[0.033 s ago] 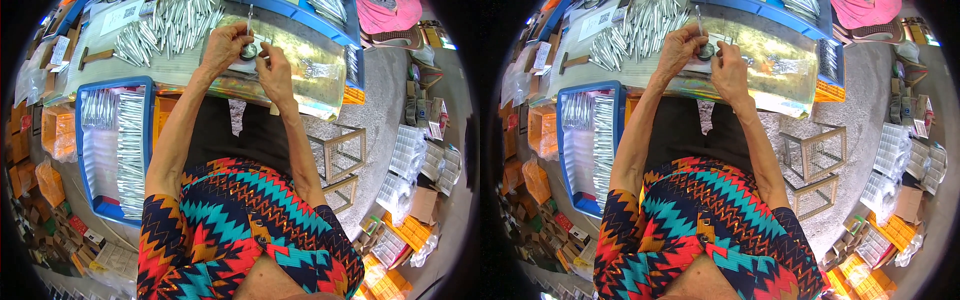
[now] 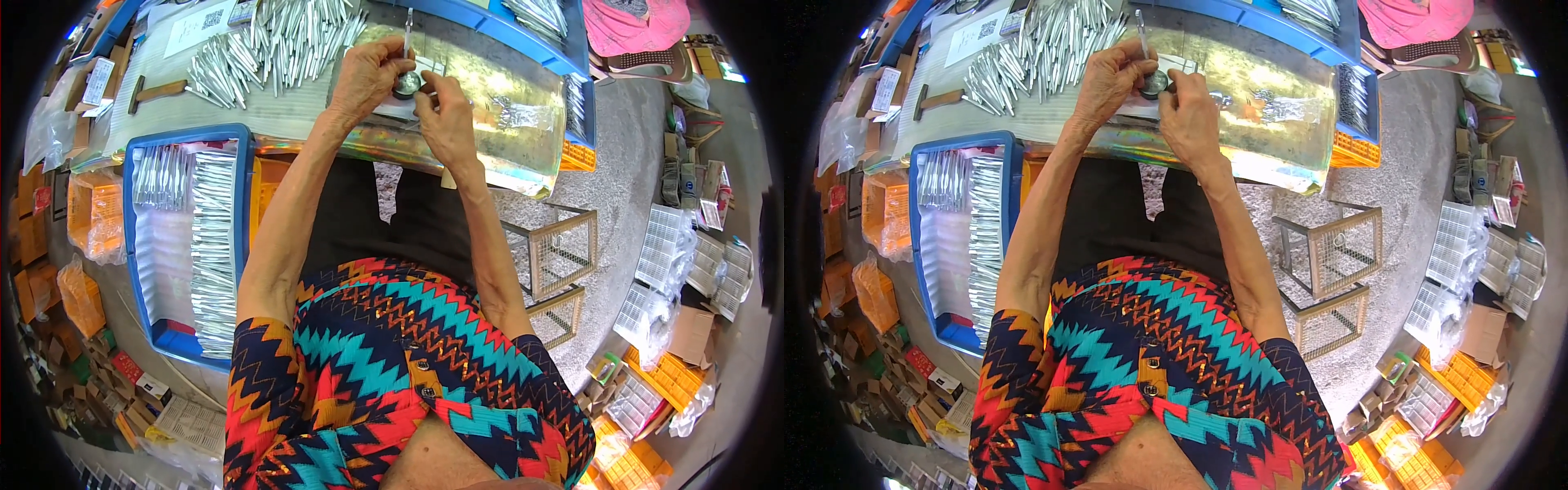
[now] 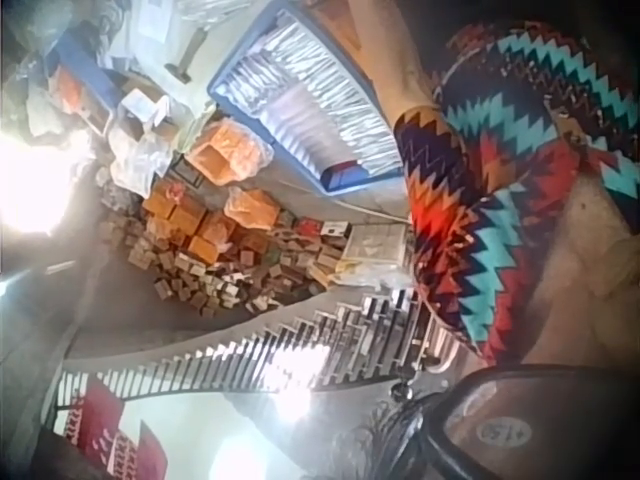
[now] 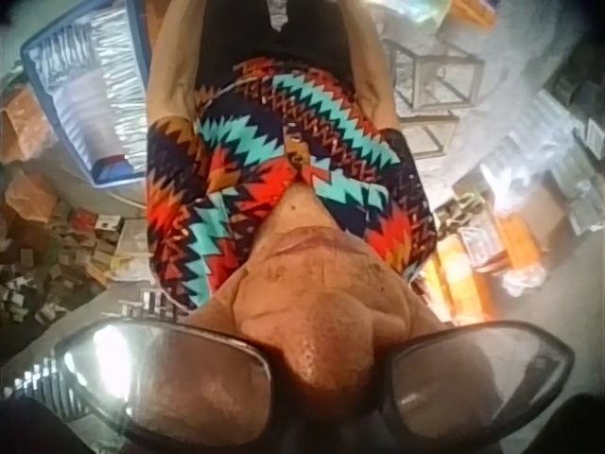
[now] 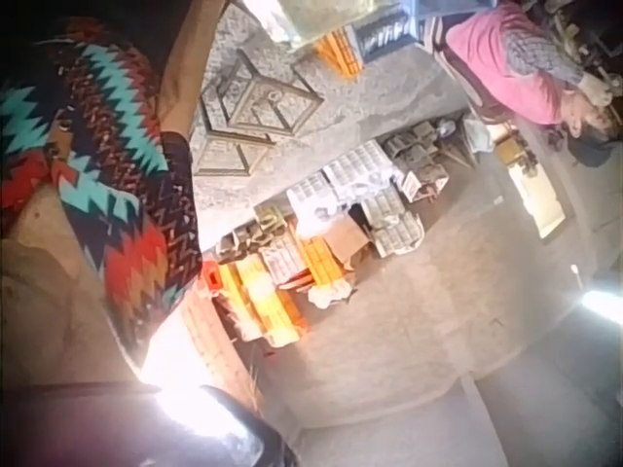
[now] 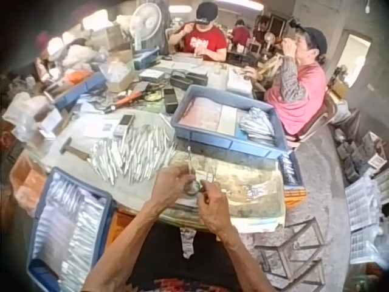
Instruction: Assembling small metal components using a hammer and a metal jig on a workbench.
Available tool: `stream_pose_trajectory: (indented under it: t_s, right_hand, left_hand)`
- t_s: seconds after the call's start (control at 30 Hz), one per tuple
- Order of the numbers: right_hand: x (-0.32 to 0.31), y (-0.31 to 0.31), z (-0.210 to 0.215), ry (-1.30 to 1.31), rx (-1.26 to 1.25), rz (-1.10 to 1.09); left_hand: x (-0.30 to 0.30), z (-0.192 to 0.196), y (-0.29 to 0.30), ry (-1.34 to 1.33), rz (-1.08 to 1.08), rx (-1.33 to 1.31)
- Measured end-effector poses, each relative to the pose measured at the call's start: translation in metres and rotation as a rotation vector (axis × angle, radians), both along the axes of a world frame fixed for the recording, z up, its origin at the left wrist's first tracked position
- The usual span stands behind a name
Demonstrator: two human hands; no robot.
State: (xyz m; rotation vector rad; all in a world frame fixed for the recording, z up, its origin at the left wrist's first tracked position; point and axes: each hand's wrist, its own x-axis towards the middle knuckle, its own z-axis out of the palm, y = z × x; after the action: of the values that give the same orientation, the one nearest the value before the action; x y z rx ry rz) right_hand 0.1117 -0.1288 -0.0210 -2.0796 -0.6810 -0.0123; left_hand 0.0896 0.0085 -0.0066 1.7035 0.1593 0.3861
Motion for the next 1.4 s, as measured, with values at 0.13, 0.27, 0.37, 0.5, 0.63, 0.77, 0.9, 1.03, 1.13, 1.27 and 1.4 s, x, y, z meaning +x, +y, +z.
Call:
stream_pose_trajectory:
  t_s: [0.13, 0.27, 0.37, 0.5, 0.63, 0.77, 0.9, 1.03, 1.13, 1.27, 1.4]
  right_hand:
    - [-0.005, 0.006, 0.003, -0.152, -0.077, -0.004]
    - [-0.002, 0.007, 0.000, -0.131, -0.046, 0.020]
    - [-0.003, 0.006, 0.000, -0.092, -0.018, 0.028]
    - [0.002, 0.001, -0.001, -0.102, -0.011, 0.072]
    - [0.000, -0.020, 0.000, 0.071, 0.123, 0.017]
    - [-0.019, -0.060, -0.002, -0.074, -0.200, -0.180]
    - [-0.047, -0.076, -0.022, 0.152, -0.401, -0.184]
    - [-0.041, -0.072, -0.049, 0.231, -0.036, -0.197]
    - [-0.036, -0.073, -0.030, 0.859, 0.305, -0.194]
    - [-0.024, -0.075, -0.019, 1.146, 0.656, -0.176]
    - [-0.024, -0.078, -0.006, 1.026, 0.469, -0.229]
  left_hand:
    - [-0.001, -0.002, 0.001, -0.026, 0.026, 0.069]
    - [-0.002, -0.002, 0.000, -0.056, 0.041, 0.171]
    - [-0.003, -0.001, -0.002, -0.094, 0.039, 0.222]
    - [-0.003, 0.000, -0.002, -0.150, 0.030, 0.310]
    - [-0.003, -0.009, 0.001, -0.214, 0.019, 0.347]
    - [-0.001, -0.010, 0.001, -0.266, 0.023, 0.372]
    - [-0.003, -0.011, 0.000, -0.272, 0.029, 0.360]
    - [-0.003, -0.010, -0.002, -0.274, 0.043, 0.349]
    - [-0.004, -0.013, -0.002, -0.289, 0.051, 0.365]
    - [-0.004, -0.014, -0.006, -0.288, 0.102, 0.362]
    - [-0.003, -0.016, -0.007, -0.298, 0.126, 0.395]
